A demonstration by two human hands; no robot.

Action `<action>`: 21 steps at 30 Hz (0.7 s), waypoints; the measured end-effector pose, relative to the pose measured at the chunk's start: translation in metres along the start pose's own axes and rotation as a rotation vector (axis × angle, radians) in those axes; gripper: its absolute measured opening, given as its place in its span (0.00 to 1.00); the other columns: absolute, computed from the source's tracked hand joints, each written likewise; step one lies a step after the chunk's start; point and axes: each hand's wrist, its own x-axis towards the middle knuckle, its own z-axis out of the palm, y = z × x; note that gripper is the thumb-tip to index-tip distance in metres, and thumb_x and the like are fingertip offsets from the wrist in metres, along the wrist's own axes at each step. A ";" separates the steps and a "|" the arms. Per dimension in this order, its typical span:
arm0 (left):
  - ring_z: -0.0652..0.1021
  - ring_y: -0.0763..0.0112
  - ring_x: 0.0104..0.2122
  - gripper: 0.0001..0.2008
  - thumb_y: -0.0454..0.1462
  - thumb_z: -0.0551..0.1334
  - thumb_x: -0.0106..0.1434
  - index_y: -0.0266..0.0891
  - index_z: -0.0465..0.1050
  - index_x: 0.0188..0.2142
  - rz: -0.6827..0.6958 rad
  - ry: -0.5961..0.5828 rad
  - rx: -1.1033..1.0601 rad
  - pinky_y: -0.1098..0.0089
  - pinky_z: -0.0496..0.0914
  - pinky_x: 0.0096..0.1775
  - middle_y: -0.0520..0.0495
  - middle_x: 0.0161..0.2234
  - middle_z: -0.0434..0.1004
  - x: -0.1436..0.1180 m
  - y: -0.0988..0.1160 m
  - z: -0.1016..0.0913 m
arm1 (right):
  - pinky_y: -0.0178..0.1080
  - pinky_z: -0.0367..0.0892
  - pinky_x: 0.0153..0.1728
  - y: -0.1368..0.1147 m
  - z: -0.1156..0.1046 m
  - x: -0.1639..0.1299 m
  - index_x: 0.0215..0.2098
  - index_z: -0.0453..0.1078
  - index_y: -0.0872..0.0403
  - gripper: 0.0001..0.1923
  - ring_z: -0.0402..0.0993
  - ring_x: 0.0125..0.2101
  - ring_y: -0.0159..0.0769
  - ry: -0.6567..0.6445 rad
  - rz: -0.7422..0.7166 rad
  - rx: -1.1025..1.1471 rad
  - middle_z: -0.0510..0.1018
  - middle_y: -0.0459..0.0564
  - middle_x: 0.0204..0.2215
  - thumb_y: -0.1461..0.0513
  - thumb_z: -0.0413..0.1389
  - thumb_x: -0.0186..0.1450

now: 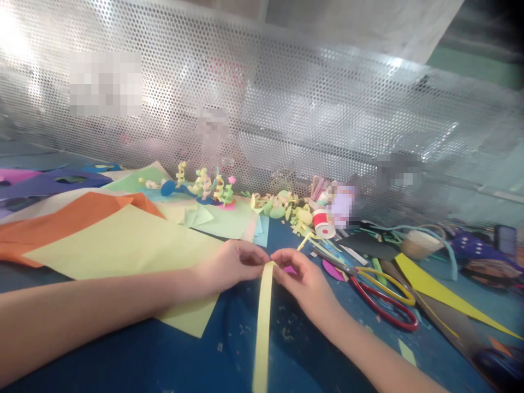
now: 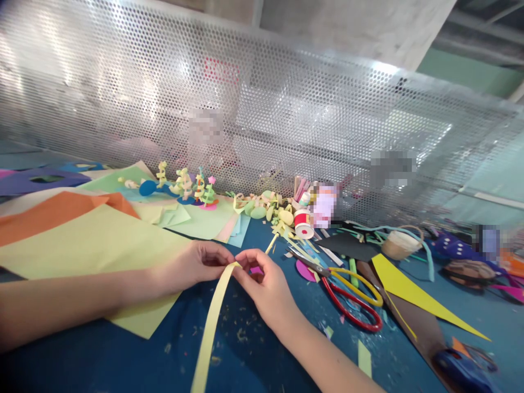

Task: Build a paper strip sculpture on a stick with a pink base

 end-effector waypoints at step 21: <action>0.78 0.63 0.37 0.13 0.45 0.64 0.54 0.39 0.79 0.34 -0.046 0.066 0.085 0.68 0.71 0.41 0.47 0.34 0.81 -0.005 0.006 0.002 | 0.31 0.64 0.29 0.003 0.000 0.000 0.35 0.69 0.54 0.11 0.68 0.28 0.30 0.031 0.027 0.054 0.73 0.44 0.28 0.55 0.59 0.58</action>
